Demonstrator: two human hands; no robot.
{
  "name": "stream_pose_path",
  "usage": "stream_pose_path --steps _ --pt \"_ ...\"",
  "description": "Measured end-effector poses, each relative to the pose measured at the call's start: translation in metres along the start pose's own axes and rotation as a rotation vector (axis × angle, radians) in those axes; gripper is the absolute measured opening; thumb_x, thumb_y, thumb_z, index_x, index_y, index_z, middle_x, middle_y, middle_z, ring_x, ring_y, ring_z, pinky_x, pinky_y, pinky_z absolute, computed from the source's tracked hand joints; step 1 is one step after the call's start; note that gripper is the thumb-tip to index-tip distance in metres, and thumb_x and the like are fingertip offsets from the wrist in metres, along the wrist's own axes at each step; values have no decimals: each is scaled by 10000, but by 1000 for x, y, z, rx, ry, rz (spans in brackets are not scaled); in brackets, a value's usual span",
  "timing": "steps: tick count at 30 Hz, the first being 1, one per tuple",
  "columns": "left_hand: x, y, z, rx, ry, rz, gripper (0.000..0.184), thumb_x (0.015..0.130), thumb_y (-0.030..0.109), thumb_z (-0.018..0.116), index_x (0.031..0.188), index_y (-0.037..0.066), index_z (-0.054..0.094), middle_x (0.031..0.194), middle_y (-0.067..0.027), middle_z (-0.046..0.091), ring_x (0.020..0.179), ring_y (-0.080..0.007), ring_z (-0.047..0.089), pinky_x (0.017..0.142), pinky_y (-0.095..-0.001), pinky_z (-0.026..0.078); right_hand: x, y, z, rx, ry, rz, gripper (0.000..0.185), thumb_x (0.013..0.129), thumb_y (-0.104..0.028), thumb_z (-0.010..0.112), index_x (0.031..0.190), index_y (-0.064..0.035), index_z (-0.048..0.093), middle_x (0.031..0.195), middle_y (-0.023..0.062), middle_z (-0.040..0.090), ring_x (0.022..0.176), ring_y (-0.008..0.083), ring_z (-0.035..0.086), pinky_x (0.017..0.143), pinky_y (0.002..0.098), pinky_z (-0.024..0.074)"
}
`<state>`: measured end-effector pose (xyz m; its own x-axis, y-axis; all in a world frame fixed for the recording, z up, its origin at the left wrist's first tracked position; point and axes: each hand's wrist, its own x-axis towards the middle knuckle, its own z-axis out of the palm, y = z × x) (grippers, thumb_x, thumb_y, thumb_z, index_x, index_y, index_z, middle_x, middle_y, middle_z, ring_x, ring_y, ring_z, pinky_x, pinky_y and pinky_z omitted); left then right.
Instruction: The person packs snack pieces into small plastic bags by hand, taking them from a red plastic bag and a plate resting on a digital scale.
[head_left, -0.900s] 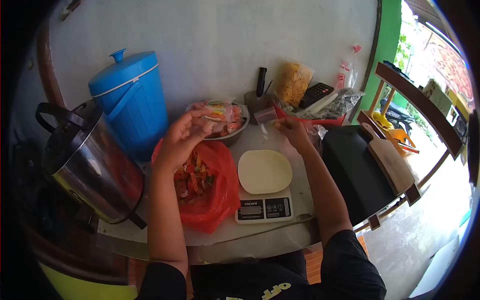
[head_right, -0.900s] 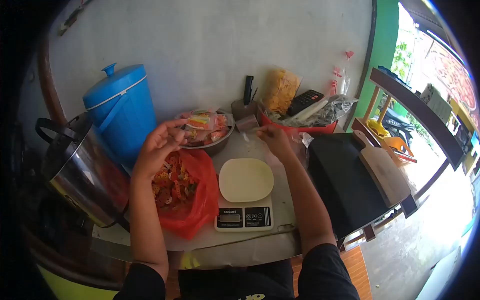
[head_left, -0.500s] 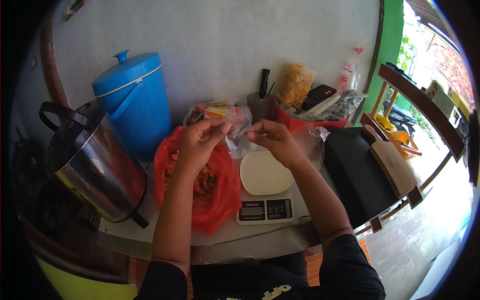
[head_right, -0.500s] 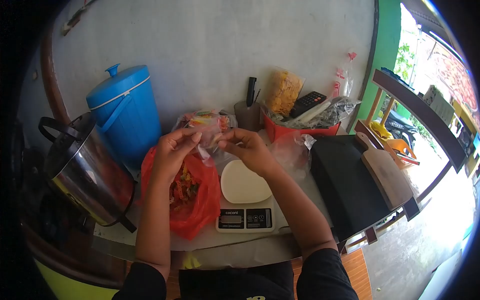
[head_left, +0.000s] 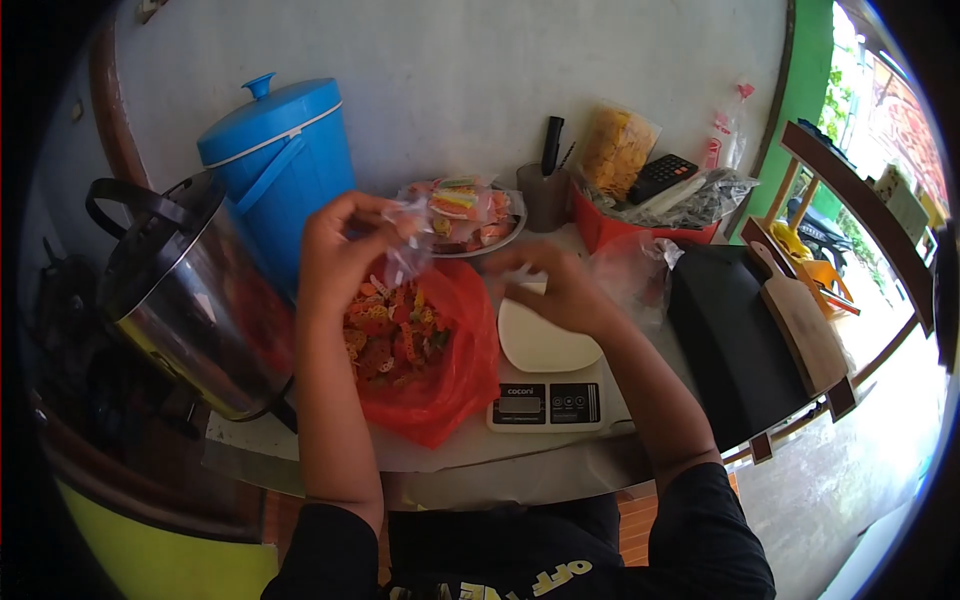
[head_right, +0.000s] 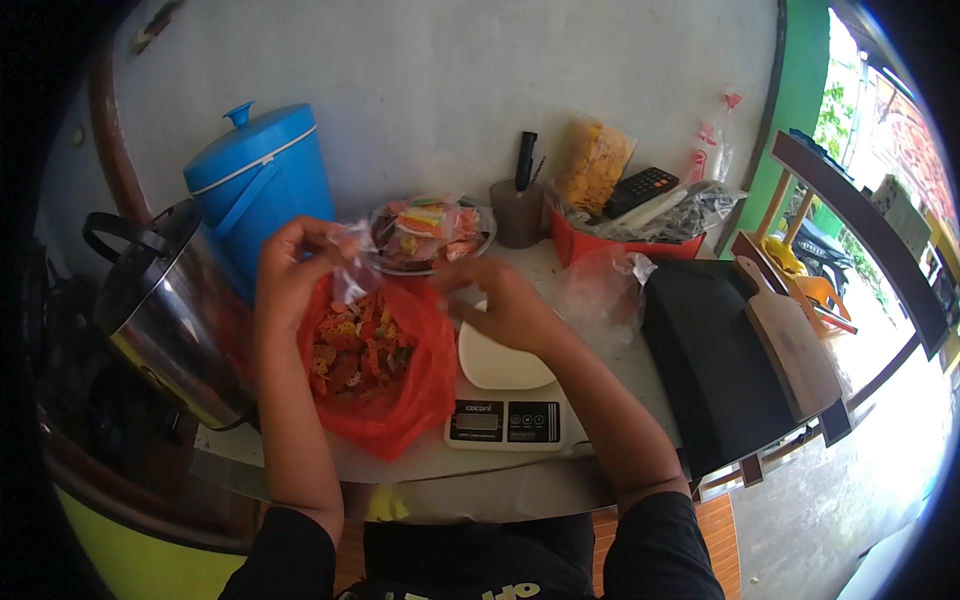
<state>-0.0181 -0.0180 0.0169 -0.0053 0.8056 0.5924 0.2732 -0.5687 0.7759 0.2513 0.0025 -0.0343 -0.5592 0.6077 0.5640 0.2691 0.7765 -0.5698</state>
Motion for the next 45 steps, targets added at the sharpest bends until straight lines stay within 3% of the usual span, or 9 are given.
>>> stream_pose_path --steps 2,8,11,17,20,26,29,35,45 --pt "0 2 -26 5 45 27 214 767 74 810 924 32 670 753 13 626 763 -76 587 755 -251 462 -5 -9 7 -107 -311 -96 474 804 -225 770 1255 -174 633 1173 22 653 1158 214 561 1023 422 405" --pt "-10 4 -65 -14 136 86 221 753 115 834 876 30 671 724 0 640 739 -78 584 775 -262 444 -35 -9 105 -596 -344 -247 326 780 -154 646 1098 -161 717 1230 21 629 1247 291 495 1083 656 252" --pt "-13 8 -68 -61 133 61 227 753 123 837 874 28 670 726 -3 643 734 -79 582 773 -265 446 -15 0 114 -747 -520 -299 334 775 -113 596 1080 -173 719 1143 19 635 1203 262 529 1045 655 286" --pt "-12 3 -72 -79 150 106 229 757 135 837 878 25 676 728 -12 657 741 -83 593 760 -268 451 41 -21 72 -473 -221 -215 414 727 -150 674 1137 -190 711 1100 49 635 1134 233 554 1019 496 355" --pt "-10 1 -75 -38 165 98 236 757 145 838 879 23 677 742 -27 674 743 -87 598 754 -267 456 20 -36 79 -258 -717 -115 366 816 -286 689 1160 -159 699 1173 78 611 1173 266 529 1042 447 347" --pt "-9 -2 -77 9 138 108 252 763 165 837 898 18 683 755 -40 684 755 -97 611 738 -261 472 7 -24 78 -313 -924 155 635 877 -643 568 1141 -76 681 1253 100 582 1230 301 467 1079 446 313" --pt "-10 -2 -78 19 69 31 232 774 134 821 911 24 669 795 -18 652 786 -90 587 785 -257 457 8 -28 83 -292 -816 272 678 828 -673 594 1083 -51 685 1208 103 593 1201 302 476 1077 454 320" --pt "-8 -7 -74 26 44 67 258 786 165 820 925 3 676 786 -68 703 727 -119 664 701 -255 499 -32 -27 124 -849 -425 -132 709 710 -712 660 999 -65 677 1067 105 598 1126 296 507 994 456 397" --pt "-10 -3 -79 67 46 6 235 774 156 821 903 28 672 817 -31 669 778 -94 601 743 -253 473 15 -12 103 -380 -296 10 245 782 -251 744 922 -99 612 957 65 612 987 271 592 835 400 492"
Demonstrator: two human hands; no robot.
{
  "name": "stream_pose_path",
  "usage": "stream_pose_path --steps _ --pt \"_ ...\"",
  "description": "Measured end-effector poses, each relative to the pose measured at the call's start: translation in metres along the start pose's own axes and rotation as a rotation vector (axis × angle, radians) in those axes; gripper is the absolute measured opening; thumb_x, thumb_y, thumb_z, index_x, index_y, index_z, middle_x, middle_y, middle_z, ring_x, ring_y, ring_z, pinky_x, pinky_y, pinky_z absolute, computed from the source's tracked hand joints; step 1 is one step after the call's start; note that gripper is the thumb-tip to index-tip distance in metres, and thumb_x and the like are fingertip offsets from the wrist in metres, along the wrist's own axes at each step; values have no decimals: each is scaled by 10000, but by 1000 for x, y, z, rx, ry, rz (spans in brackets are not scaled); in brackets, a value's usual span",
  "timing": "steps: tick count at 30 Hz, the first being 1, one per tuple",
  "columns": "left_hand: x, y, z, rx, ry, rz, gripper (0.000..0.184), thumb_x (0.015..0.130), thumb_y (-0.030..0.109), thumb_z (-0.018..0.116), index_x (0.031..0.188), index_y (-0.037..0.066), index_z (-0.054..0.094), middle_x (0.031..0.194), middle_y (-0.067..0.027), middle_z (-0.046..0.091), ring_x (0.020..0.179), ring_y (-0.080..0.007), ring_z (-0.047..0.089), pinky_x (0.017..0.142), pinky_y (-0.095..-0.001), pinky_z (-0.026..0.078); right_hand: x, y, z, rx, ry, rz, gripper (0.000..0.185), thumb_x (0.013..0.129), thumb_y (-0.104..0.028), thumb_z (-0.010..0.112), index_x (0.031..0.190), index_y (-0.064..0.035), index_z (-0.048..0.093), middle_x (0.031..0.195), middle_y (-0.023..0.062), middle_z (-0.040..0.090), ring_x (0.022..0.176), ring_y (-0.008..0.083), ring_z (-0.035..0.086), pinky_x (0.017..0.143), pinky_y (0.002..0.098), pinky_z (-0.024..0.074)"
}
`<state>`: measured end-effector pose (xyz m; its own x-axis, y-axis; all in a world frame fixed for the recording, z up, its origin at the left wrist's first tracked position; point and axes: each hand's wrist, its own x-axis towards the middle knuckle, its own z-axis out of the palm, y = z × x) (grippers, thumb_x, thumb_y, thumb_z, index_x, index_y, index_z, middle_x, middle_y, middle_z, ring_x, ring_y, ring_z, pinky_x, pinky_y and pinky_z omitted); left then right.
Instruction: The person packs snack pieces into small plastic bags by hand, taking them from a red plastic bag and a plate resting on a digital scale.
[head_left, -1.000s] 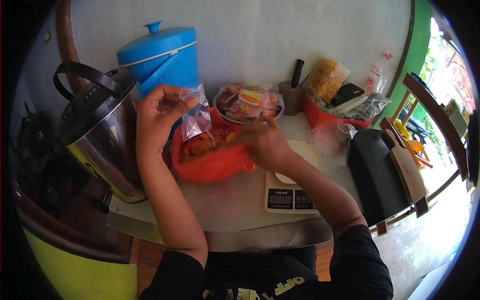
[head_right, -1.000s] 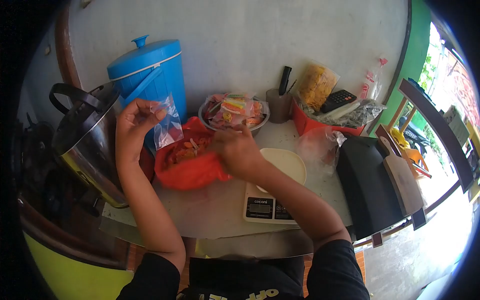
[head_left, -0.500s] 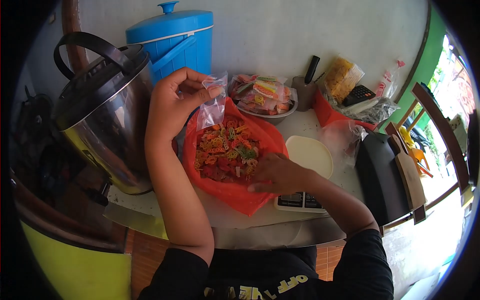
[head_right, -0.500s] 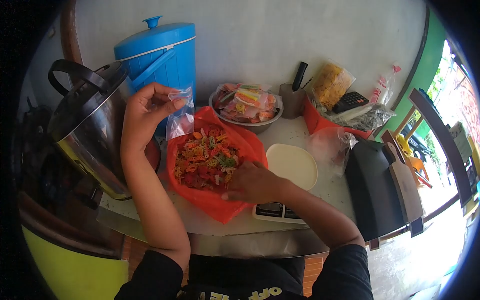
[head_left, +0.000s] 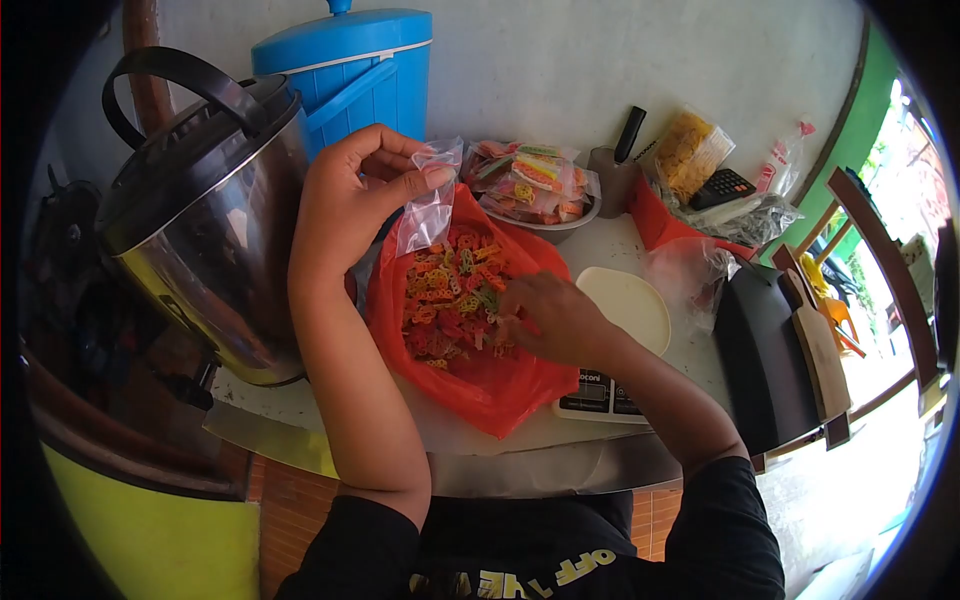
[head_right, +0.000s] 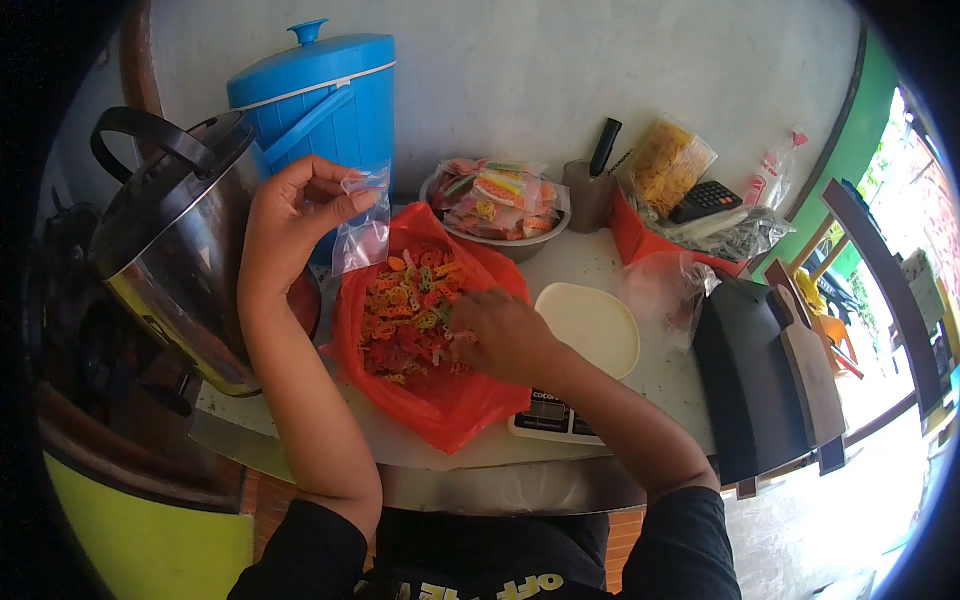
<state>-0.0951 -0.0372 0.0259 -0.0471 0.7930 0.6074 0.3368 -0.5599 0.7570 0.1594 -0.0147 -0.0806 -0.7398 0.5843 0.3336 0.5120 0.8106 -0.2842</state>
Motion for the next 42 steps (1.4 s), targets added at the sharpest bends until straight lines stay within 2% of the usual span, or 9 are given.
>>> stream_pose_path --steps 2,5,8,11,14,17,20,29,42 --pt "0 -1 2 0 3 4 235 774 154 822 903 26 672 813 -30 667 777 -94 600 741 -252 473 9 5 10 -213 179 -19 176 779 -146 709 922 -103 615 932 54 627 967 271 603 818 403 503" --pt "0 0 1 29 12 15 237 773 155 823 903 24 673 812 -30 667 778 -93 600 738 -251 473 22 15 19 -186 157 1 137 757 -105 672 891 -108 639 942 52 632 984 262 598 836 411 504" --pt "0 0 0 25 10 15 241 771 160 825 901 23 674 814 -31 669 779 -93 600 739 -251 472 24 19 24 -190 152 -119 97 749 -112 667 844 -129 664 996 41 619 1004 251 591 837 415 502" --pt "1 -2 0 9 10 15 243 770 164 826 900 24 675 817 -33 672 780 -92 600 741 -250 470 26 21 19 -544 62 20 87 746 -157 687 832 -148 693 1039 22 607 1050 245 575 851 428 497" --pt "0 0 1 20 9 11 241 772 163 824 900 23 675 816 -33 672 780 -93 601 744 -249 468 28 45 22 -553 131 119 225 706 -182 729 926 -161 687 1049 19 599 1080 259 559 883 435 481" --pt "2 0 1 14 10 22 237 775 160 823 900 22 676 814 -33 672 780 -94 602 742 -250 469 27 42 13 -423 185 45 246 707 -135 682 952 -137 673 1031 51 588 1046 269 561 858 385 475" --pt "2 -2 1 43 13 34 237 775 160 822 899 21 677 813 -34 672 779 -95 602 736 -252 471 28 31 17 -245 207 -110 322 723 -146 686 1044 -153 662 1165 58 586 1119 304 551 910 414 468" --pt "2 -2 3 54 7 26 230 776 149 821 899 20 677 810 -32 669 776 -92 599 737 -251 476 34 66 46 -408 256 -94 235 758 -204 651 982 -168 714 1352 71 518 1207 304 491 976 486 434" --pt "3 -4 3 94 17 34 227 773 136 820 905 22 676 807 -25 663 772 -88 591 738 -244 473 15 51 19 -49 154 -145 137 730 -161 725 866 -144 715 1154 51 619 1139 314 531 967 449 446"
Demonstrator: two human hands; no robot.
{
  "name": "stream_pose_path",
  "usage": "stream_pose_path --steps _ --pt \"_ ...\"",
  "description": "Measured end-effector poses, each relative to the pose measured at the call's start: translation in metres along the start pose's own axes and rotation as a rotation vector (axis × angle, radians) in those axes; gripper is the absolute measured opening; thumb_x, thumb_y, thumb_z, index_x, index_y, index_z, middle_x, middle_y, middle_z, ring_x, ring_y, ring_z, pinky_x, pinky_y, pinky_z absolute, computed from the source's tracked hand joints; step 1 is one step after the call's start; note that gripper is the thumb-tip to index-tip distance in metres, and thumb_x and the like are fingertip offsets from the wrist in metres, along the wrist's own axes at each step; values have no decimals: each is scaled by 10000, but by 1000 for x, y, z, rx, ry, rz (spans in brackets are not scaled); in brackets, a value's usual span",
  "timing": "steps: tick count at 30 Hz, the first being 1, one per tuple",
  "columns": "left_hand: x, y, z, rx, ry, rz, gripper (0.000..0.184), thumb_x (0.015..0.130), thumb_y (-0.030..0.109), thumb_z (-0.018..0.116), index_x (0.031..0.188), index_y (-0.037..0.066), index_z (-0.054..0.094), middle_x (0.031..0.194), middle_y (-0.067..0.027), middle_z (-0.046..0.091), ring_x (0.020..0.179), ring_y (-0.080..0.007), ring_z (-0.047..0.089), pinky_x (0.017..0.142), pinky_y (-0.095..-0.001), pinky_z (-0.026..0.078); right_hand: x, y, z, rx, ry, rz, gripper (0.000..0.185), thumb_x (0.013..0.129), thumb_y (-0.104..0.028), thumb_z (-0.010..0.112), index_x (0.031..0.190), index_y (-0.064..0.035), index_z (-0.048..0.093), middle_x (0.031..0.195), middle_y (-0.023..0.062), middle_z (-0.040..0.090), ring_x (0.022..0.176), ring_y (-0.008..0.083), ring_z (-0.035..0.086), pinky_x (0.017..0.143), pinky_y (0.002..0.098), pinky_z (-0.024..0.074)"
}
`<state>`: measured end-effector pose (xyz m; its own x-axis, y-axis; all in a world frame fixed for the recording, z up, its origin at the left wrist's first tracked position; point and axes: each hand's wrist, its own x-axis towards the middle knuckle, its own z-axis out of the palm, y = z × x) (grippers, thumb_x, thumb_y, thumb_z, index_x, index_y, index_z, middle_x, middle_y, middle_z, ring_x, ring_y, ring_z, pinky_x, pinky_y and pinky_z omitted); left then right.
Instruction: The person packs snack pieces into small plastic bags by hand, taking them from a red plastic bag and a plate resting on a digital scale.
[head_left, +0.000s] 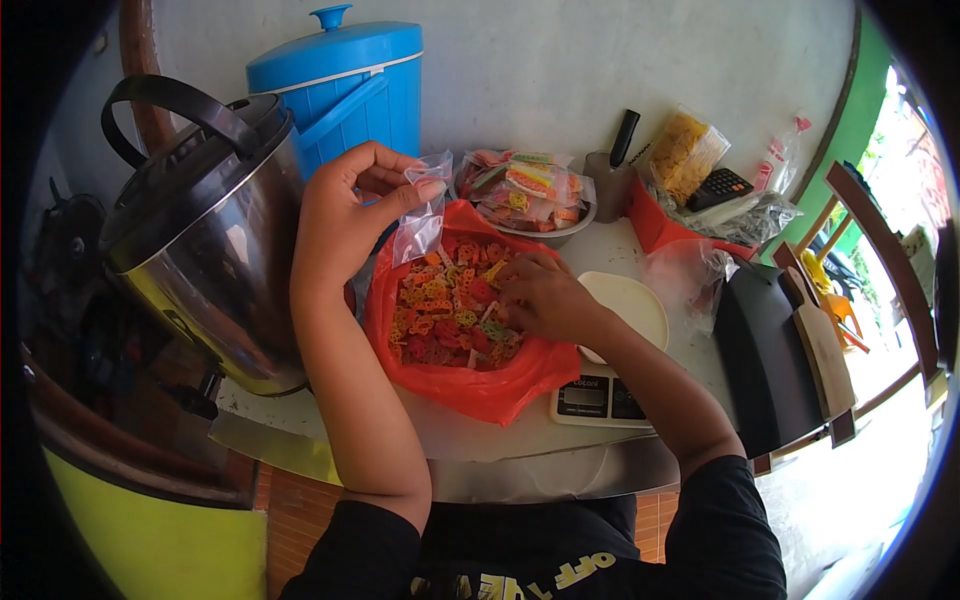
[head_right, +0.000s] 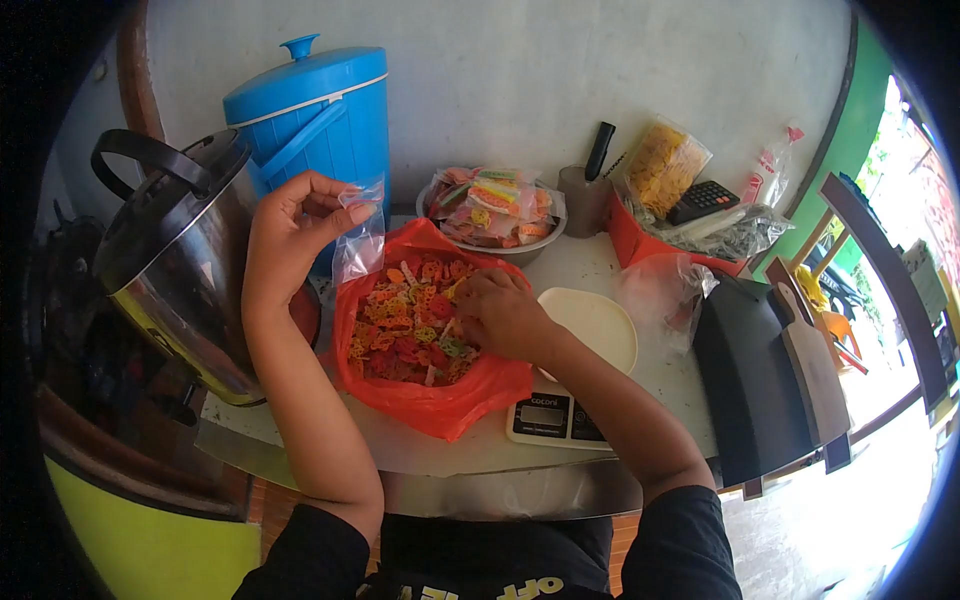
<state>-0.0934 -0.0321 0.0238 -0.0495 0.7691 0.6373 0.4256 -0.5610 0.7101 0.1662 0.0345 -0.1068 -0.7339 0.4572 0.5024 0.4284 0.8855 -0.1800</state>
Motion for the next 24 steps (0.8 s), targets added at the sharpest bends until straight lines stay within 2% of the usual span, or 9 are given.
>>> stream_pose_path --steps 5,8,11,14,17,20,23,24 --pt "1 -1 0 -14 -5 -6 219 778 135 816 908 23 681 809 -25 667 773 -89 593 737 -243 472 0 -8 -15 -85 -21 65 140 735 -148 725 874 -144 723 1081 30 646 1095 279 554 930 428 461" --pt "1 1 1 -1 -8 -3 212 782 131 813 910 24 683 808 -23 667 776 -88 594 738 -243 472 4 -12 1 -45 -128 35 152 777 -170 724 928 -153 739 1131 25 634 1153 275 536 974 441 445" --pt "-1 2 0 5 -11 -6 208 784 128 812 909 24 683 807 -21 665 778 -88 594 739 -243 472 7 -15 17 -290 -160 -20 170 781 -165 720 949 -167 748 1042 18 657 1092 250 572 922 409 472" --pt "-1 0 -2 -19 -14 -4 209 781 130 815 905 25 684 808 -21 664 777 -89 592 737 -245 472 14 -17 10 -195 19 116 157 830 -173 707 978 -170 759 974 22 693 996 223 620 870 384 484" --pt "-1 -1 -2 -7 -6 -3 212 779 130 817 904 25 683 808 -22 664 775 -89 591 734 -247 472 20 -11 -12 312 -3 334 180 869 -233 713 1007 -124 751 942 54 720 911 218 656 832 348 495" --pt "0 -1 0 24 -4 -2 213 778 128 817 907 23 683 809 -25 665 777 -89 594 735 -248 474 16 -16 -30 440 19 403 227 867 -254 729 1029 -95 739 919 74 732 859 217 666 806 335 504" --pt "0 -1 1 28 10 -12 245 768 163 822 917 19 691 804 -49 689 773 -118 625 744 -267 479 6 -9 -62 442 -65 407 201 896 -233 700 1024 -82 737 917 50 733 843 136 643 785 321 491" --pt "0 -1 1 27 19 -18 263 763 181 825 921 16 695 801 -61 700 771 -132 640 747 -277 481 0 0 -73 388 -124 405 202 897 -232 699 1026 -82 736 924 53 733 839 145 648 790 320 493"
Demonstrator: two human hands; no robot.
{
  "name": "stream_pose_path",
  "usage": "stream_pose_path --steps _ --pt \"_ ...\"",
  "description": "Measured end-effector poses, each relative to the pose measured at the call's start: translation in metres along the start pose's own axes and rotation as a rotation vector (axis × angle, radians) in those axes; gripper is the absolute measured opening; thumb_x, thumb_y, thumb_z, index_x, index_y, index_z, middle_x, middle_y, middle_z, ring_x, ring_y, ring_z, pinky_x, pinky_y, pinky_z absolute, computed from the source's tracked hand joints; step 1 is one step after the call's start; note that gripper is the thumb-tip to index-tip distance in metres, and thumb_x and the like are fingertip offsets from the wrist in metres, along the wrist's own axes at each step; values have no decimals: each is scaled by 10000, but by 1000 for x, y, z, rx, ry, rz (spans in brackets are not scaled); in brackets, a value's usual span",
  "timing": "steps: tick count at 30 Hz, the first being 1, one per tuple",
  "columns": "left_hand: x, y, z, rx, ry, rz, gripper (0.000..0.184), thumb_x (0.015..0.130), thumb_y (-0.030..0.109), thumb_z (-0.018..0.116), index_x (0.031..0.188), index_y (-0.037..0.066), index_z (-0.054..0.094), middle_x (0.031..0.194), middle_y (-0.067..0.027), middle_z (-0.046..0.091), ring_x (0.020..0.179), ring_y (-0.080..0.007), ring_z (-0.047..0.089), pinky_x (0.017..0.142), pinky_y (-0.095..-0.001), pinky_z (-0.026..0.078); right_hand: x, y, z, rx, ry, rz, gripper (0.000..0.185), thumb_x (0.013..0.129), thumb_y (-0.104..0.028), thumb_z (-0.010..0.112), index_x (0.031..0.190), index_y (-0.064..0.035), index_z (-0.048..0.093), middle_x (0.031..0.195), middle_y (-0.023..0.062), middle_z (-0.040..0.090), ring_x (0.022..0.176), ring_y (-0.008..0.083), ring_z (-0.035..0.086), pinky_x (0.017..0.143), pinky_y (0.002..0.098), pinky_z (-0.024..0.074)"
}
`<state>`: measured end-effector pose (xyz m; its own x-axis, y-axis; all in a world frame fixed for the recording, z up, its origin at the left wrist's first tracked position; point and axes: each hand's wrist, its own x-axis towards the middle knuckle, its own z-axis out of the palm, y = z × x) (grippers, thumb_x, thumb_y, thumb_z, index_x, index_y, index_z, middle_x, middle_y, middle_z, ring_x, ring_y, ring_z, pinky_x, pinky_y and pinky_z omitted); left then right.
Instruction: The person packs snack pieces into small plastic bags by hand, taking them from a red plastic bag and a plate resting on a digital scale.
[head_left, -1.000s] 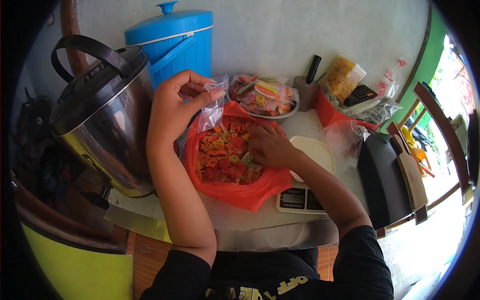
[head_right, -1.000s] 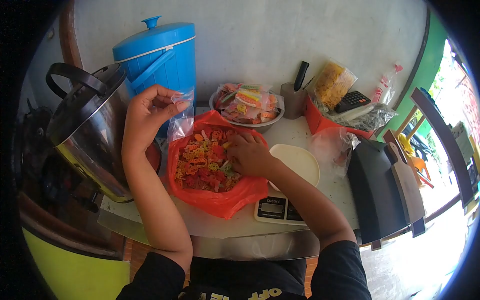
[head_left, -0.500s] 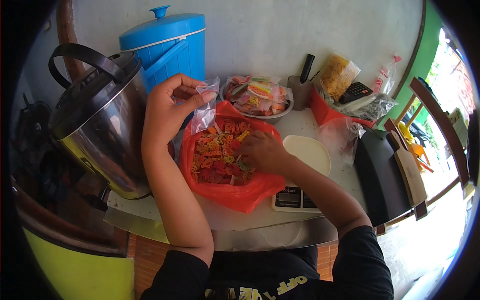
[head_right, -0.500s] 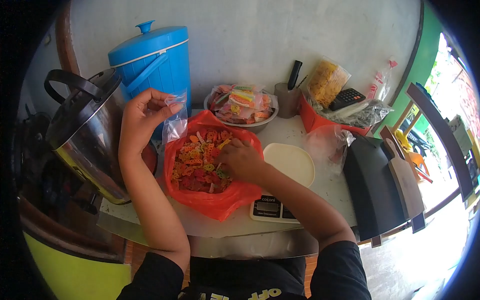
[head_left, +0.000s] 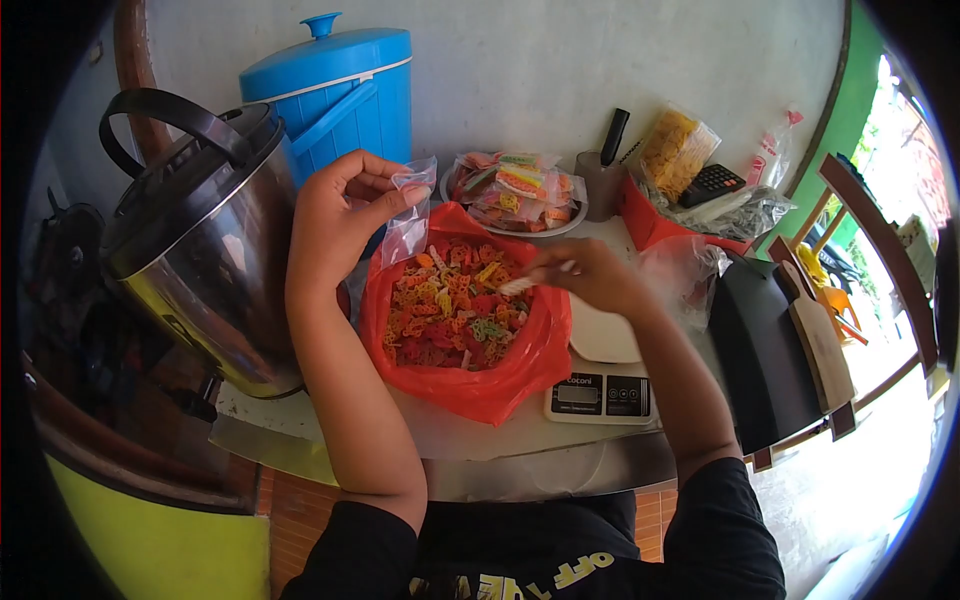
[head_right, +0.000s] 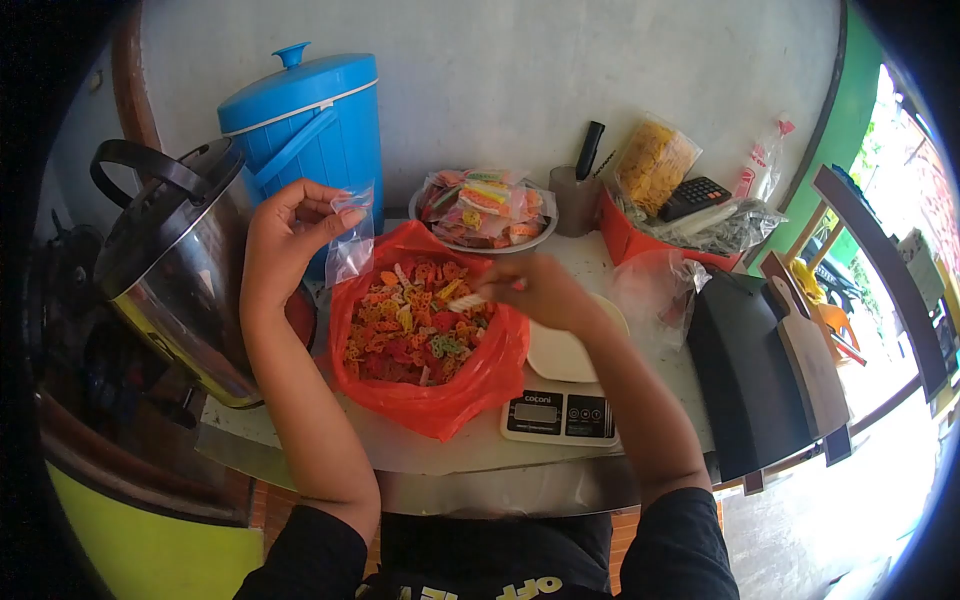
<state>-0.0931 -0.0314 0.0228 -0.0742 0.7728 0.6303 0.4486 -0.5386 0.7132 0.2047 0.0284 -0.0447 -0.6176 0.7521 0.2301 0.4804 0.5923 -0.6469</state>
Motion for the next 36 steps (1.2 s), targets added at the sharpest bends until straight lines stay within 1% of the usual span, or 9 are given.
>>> stream_pose_path --steps 6,10,17,20,25,28,31,34,36 --pt "2 -3 2 14 7 -6 265 764 185 826 920 15 694 806 -63 699 768 -133 641 753 -279 487 -17 16 -46 -308 -176 133 214 893 -236 694 1029 -74 724 994 82 722 877 198 673 820 336 511" --pt "4 -5 4 11 2 -14 225 789 149 812 918 15 684 795 -24 663 771 -91 597 740 -248 473 5 -10 29 -62 -54 -159 283 890 -220 687 1152 -113 676 1092 120 696 949 237 676 818 363 531" --pt "-1 3 3 17 31 12 244 776 177 818 907 15 692 791 -47 690 758 -112 628 742 -262 479 48 -89 128 -241 -377 -231 335 959 -281 486 1243 -155 611 1129 200 648 1006 352 647 844 453 518" --pt "-2 5 2 -6 24 19 257 771 201 821 901 18 697 794 -59 710 757 -126 648 746 -270 482 78 -40 177 -13 -294 -478 319 930 -225 507 1176 -74 641 1123 213 644 978 354 652 805 457 527" --pt "-1 4 0 -50 26 8 246 771 182 818 904 15 696 794 -60 710 758 -126 648 749 -268 482 58 -58 101 560 44 -93 275 873 -91 537 1100 -20 674 1019 209 648 904 339 651 740 447 523" --pt "0 3 2 -55 34 14 238 774 169 813 913 16 694 792 -56 709 754 -124 647 744 -268 480 39 -59 92 540 77 -245 362 870 -61 546 1223 -39 627 1027 204 644 907 327 655 761 442 523" --pt "3 -2 5 -29 13 33 234 778 164 810 921 19 694 795 -55 710 756 -125 648 739 -268 479 16 -76 120 125 -158 -453 423 942 -155 525 1349 -41 509 1218 194 571 1052 326 596 968 442 456" --pt "3 -4 7 -10 8 24 232 778 162 809 923 21 696 802 -55 713 760 -127 650 732 -272 480 -3 -68 161 -194 -187 -493 537 933 -198 523 1432 -40 399 1221 169 579 1128 349 554 1048 466 381" --pt "2 -1 7 27 17 15 229 778 161 808 922 20 697 806 -56 714 764 -129 651 727 -275 481 -5 -48 190 -345 -94 -583 503 919 -223 521 1379 -30 457 1186 149 597 1141 348 552 1054 475 368"
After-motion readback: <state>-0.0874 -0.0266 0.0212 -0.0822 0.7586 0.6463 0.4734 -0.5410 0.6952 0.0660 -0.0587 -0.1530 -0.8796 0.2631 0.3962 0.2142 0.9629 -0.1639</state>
